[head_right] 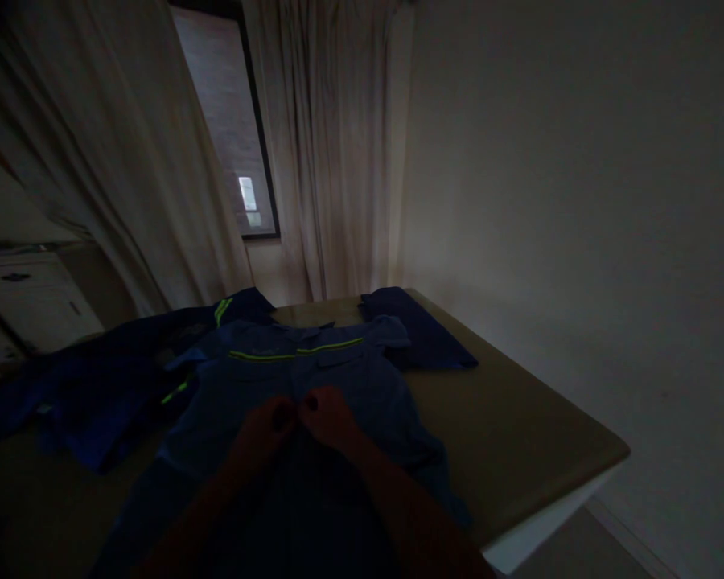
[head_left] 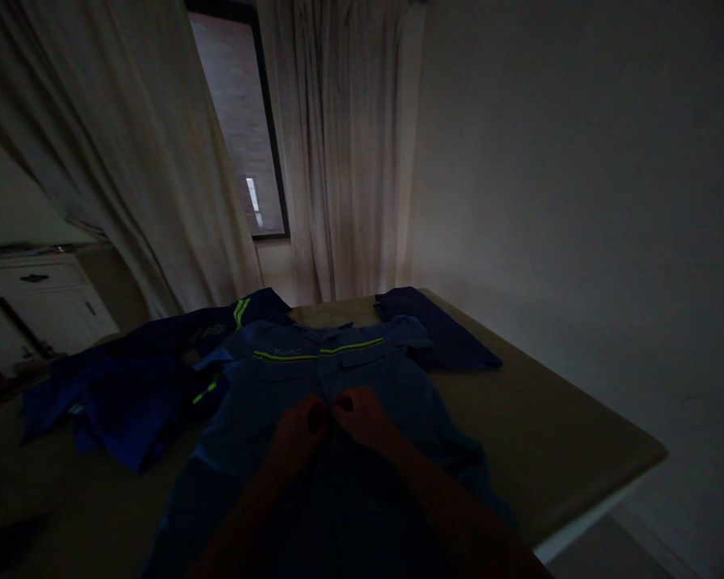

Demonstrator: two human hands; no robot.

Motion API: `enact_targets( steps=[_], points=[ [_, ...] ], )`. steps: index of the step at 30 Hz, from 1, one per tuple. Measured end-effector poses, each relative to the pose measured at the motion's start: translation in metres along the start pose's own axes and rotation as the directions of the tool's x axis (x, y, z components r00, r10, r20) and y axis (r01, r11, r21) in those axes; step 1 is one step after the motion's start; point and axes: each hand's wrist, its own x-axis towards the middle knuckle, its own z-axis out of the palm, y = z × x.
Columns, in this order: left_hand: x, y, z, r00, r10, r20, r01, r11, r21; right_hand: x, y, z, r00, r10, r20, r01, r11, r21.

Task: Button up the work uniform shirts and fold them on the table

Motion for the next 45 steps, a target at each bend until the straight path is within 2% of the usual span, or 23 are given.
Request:
enact_targets(
  steps=[3,6,12,18,23,26,28,30,36,40,45],
  points=[
    [0.0,-0.002,0.001,0.998,0.046,-0.038,-0.047,0.998,-0.043,0.003,0.003,-0.002,0.999,0.029,0.022,-0.031,0.996,0.088],
    [-0.002,-0.002,0.001,0.994,0.1,-0.037,-0.103,0.992,-0.075,0.003,0.007,-0.004,0.998,-0.01,0.061,0.002,0.991,0.132],
    [0.0,-0.004,0.003,0.987,0.133,-0.087,-0.142,0.985,-0.095,0.0,0.011,0.008,0.977,-0.126,0.172,0.123,0.992,0.025],
    [0.007,-0.023,0.005,0.999,-0.014,-0.03,0.014,1.0,-0.015,-0.001,0.013,0.016,0.977,-0.142,0.158,0.145,0.989,-0.003],
    [0.007,-0.034,-0.003,0.986,-0.167,0.023,0.162,0.976,0.147,-0.006,0.009,0.012,0.979,-0.132,0.158,0.133,0.991,0.004],
    [0.006,-0.035,-0.003,0.992,-0.06,0.109,0.05,0.995,0.091,-0.008,0.007,0.014,0.983,-0.111,0.148,0.122,0.99,-0.066],
    [0.006,-0.035,-0.002,0.991,0.042,0.125,-0.043,0.999,0.0,-0.008,0.007,0.015,0.989,-0.071,0.128,0.086,0.99,-0.116],
    [0.005,-0.035,0.0,0.988,0.088,0.125,-0.079,0.994,-0.073,-0.006,0.008,0.017,0.995,-0.035,0.094,0.047,0.99,-0.131],
    [0.002,-0.029,-0.001,0.982,0.072,0.175,-0.057,0.994,-0.091,-0.002,0.011,0.017,1.0,-0.001,0.02,0.003,0.992,-0.129],
    [0.001,-0.023,0.0,0.986,0.109,0.122,-0.087,0.982,-0.169,-0.002,0.009,0.015,1.0,0.029,0.003,-0.028,0.989,-0.147],
    [0.002,-0.026,0.006,0.981,0.138,0.136,-0.132,0.99,-0.053,-0.002,0.007,0.012,0.998,0.051,-0.023,-0.054,0.991,-0.123]
  ],
)
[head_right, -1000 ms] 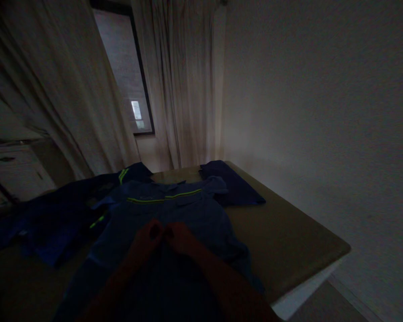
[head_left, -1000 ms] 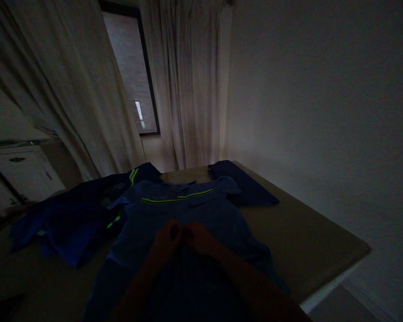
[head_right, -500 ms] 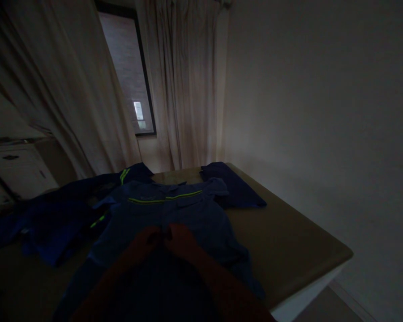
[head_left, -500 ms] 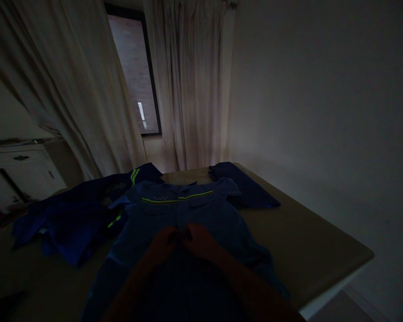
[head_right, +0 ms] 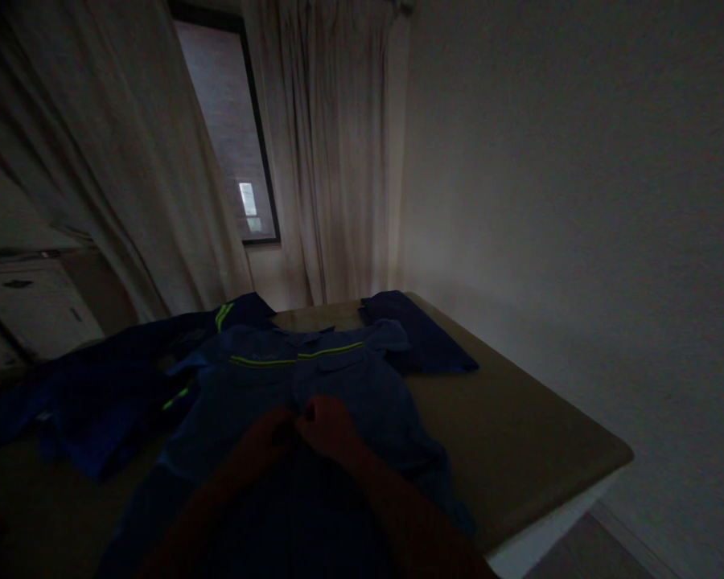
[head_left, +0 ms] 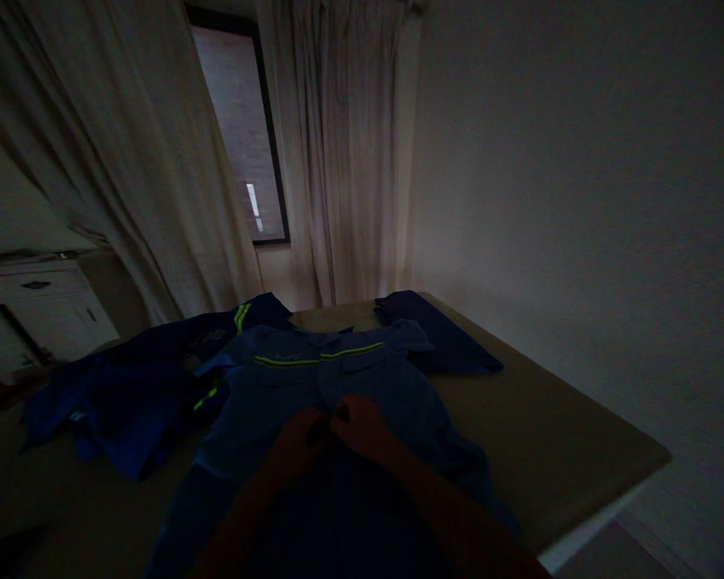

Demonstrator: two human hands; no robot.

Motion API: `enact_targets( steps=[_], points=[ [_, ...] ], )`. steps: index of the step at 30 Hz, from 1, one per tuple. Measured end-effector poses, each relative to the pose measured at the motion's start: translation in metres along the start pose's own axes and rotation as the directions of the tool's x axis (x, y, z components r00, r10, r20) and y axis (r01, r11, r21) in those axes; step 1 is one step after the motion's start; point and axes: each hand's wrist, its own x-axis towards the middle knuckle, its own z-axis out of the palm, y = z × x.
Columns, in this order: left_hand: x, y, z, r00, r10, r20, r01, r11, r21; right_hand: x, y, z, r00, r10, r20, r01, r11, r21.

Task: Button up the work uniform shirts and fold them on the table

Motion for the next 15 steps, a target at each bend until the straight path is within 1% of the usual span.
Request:
enact_targets(
  steps=[3,7,11,13,15],
  points=[
    [0.001,-0.004,0.004,1.0,0.007,0.001,-0.007,0.999,0.051,0.0,0.0,0.0,1.0,-0.018,0.006,0.018,1.0,-0.003],
    [0.003,-0.007,0.009,1.0,0.009,-0.014,-0.008,0.997,0.076,0.0,-0.001,-0.002,0.999,-0.022,0.025,0.023,1.0,-0.021],
    [0.003,-0.006,0.01,0.998,-0.056,-0.016,0.056,0.997,0.044,0.0,-0.001,-0.005,0.996,-0.052,0.068,0.052,0.999,0.0],
    [0.001,-0.002,0.008,0.996,-0.086,-0.012,0.086,0.996,0.037,0.001,0.0,-0.006,0.992,-0.078,0.094,0.078,0.997,0.002],
    [0.001,0.004,0.005,0.994,-0.105,-0.02,0.106,0.993,0.049,0.001,0.001,-0.006,0.991,-0.077,0.108,0.08,0.996,-0.024]
  ],
)
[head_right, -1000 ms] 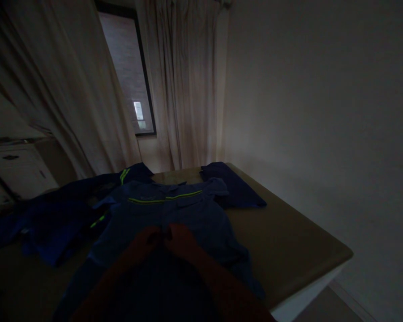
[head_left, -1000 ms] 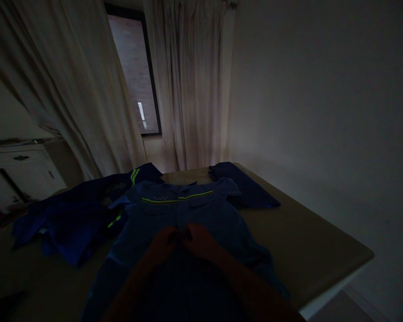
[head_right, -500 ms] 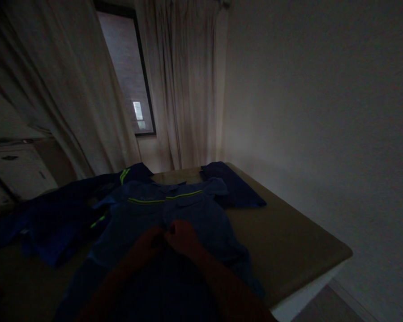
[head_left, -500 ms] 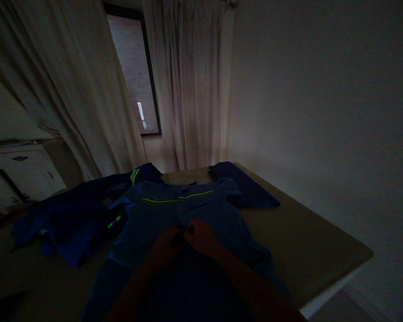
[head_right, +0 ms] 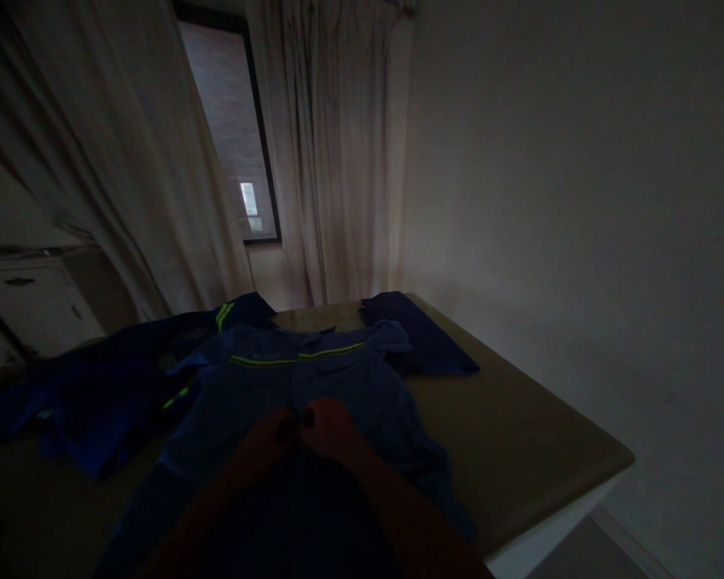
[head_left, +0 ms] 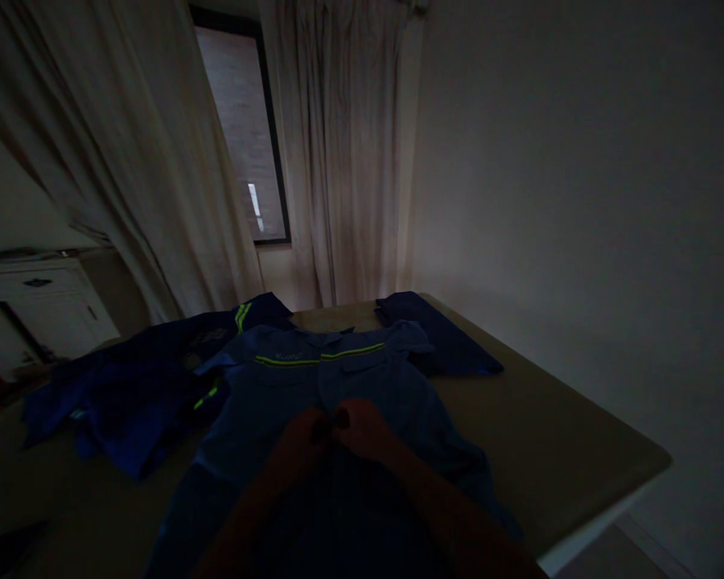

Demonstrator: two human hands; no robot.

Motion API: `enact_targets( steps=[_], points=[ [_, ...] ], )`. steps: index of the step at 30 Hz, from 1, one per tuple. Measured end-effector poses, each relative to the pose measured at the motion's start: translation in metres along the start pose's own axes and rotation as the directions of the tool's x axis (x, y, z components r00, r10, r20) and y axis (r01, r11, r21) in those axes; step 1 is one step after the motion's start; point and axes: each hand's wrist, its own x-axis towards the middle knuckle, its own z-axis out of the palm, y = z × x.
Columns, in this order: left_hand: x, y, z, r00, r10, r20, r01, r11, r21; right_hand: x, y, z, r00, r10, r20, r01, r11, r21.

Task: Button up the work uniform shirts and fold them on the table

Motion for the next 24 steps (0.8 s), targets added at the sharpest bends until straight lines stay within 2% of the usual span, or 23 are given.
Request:
enact_targets(
  steps=[3,5,9,13,17,21,24],
  points=[
    [-0.001,0.0053,-0.0056,0.999,-0.003,-0.038,0.004,1.0,0.013,-0.0008,-0.0011,0.0,0.999,0.029,-0.017,-0.03,0.999,-0.043],
    [-0.0012,0.0058,-0.0081,0.998,0.039,-0.05,-0.04,0.999,-0.001,-0.0018,-0.0028,-0.0003,0.999,0.035,-0.038,-0.037,0.997,-0.063],
    [-0.0016,0.0025,-0.0076,0.994,0.107,-0.018,-0.107,0.994,-0.004,-0.0026,-0.0044,-0.0012,0.999,0.02,-0.033,-0.022,0.998,-0.059],
    [-0.0024,0.0011,-0.0038,0.997,0.079,0.014,-0.079,0.997,0.0,-0.0002,-0.0017,-0.0011,0.999,-0.005,-0.039,0.004,1.0,-0.006],
    [-0.0022,0.0029,-0.0036,0.998,0.057,-0.003,-0.057,0.998,-0.02,0.0028,-0.0006,-0.0027,0.997,-0.003,-0.079,0.009,0.997,0.078],
    [-0.0006,0.0052,-0.0068,0.999,0.044,-0.032,-0.045,0.998,-0.048,0.0033,-0.0004,-0.0054,0.999,0.044,-0.002,-0.042,0.98,0.194],
    [0.0002,0.0058,-0.0076,0.999,0.007,-0.039,-0.01,0.997,-0.074,0.0027,0.0037,-0.0035,1.0,-0.028,0.003,0.027,0.975,0.222]
  ],
)
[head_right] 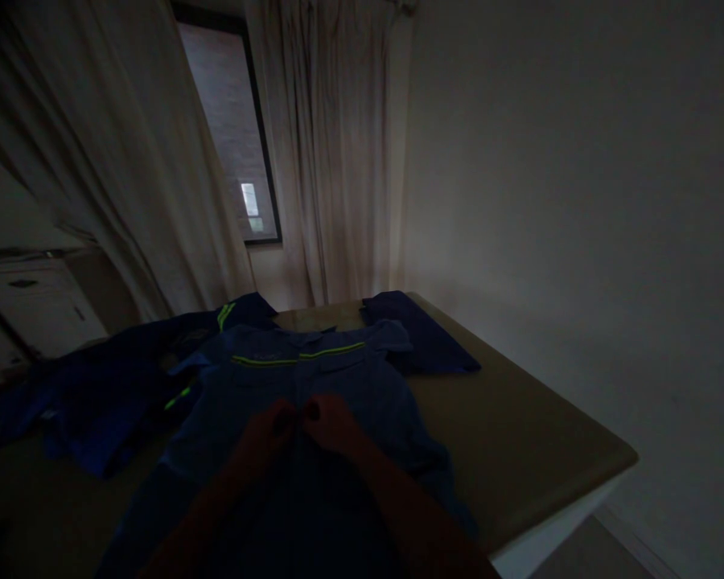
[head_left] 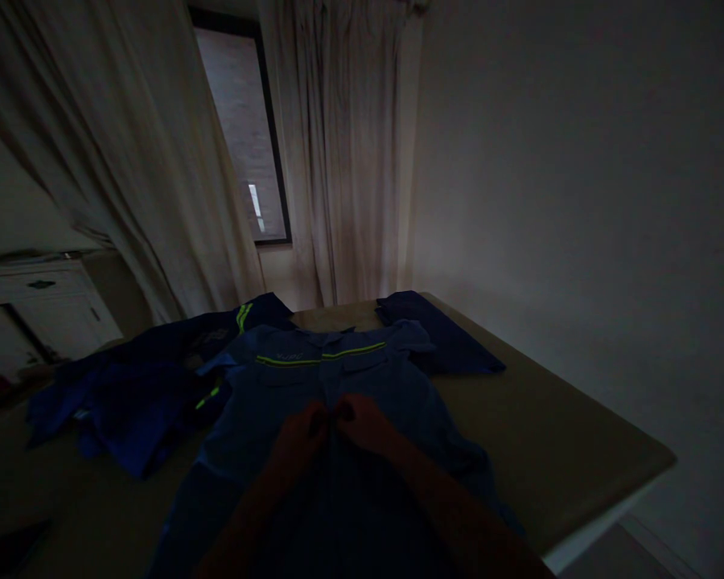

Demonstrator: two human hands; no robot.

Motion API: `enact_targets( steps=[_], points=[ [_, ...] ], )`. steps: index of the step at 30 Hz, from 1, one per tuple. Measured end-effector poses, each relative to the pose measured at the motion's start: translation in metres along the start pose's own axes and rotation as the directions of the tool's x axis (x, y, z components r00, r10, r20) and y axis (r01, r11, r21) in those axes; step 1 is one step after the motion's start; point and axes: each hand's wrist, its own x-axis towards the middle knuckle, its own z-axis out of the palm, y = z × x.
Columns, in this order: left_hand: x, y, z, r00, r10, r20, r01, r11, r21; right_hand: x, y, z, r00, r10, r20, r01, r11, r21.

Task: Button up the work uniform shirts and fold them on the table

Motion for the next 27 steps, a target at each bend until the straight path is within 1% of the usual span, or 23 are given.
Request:
enact_targets(
  steps=[2,4,9,14,18,22,24,27],
  points=[
    [-0.0001,-0.0003,0.0005,1.0,-0.005,-0.004,0.005,1.0,-0.003,-0.0006,0.0032,0.0013,0.999,-0.041,-0.006,0.041,0.999,-0.025],
    [-0.0003,-0.0009,0.0011,1.0,-0.003,-0.011,0.003,1.0,0.008,-0.0014,0.0042,0.0017,0.999,-0.05,-0.016,0.049,0.997,-0.061],
    [0.0005,-0.0015,0.001,1.0,0.005,-0.027,-0.005,1.0,0.012,-0.0032,-0.0008,0.0001,0.999,-0.019,-0.039,0.013,0.989,-0.145],
    [0.0001,0.0002,-0.0005,0.999,-0.01,-0.037,0.013,0.996,0.084,-0.0029,-0.0027,0.0015,0.998,-0.001,-0.059,-0.01,0.982,-0.188],
    [-0.0011,-0.0002,-0.002,0.999,0.026,-0.033,-0.025,0.999,0.019,-0.0033,-0.0032,0.0013,0.998,-0.007,-0.063,-0.003,0.985,-0.17],
    [0.0004,-0.0023,-0.002,0.997,0.075,0.006,-0.074,0.995,-0.059,-0.0036,-0.0034,0.0007,0.998,-0.016,-0.06,0.005,0.985,-0.172],
    [0.0013,-0.0022,-0.0017,0.999,0.055,-0.004,-0.055,0.997,-0.059,-0.0032,-0.0029,0.0006,0.998,-0.032,-0.058,0.022,0.986,-0.164],
    [0.0017,-0.0004,-0.001,0.999,-0.009,-0.035,0.008,0.999,-0.035,-0.0027,-0.0022,0.0011,0.998,-0.047,-0.052,0.038,0.986,-0.162]
  ],
)
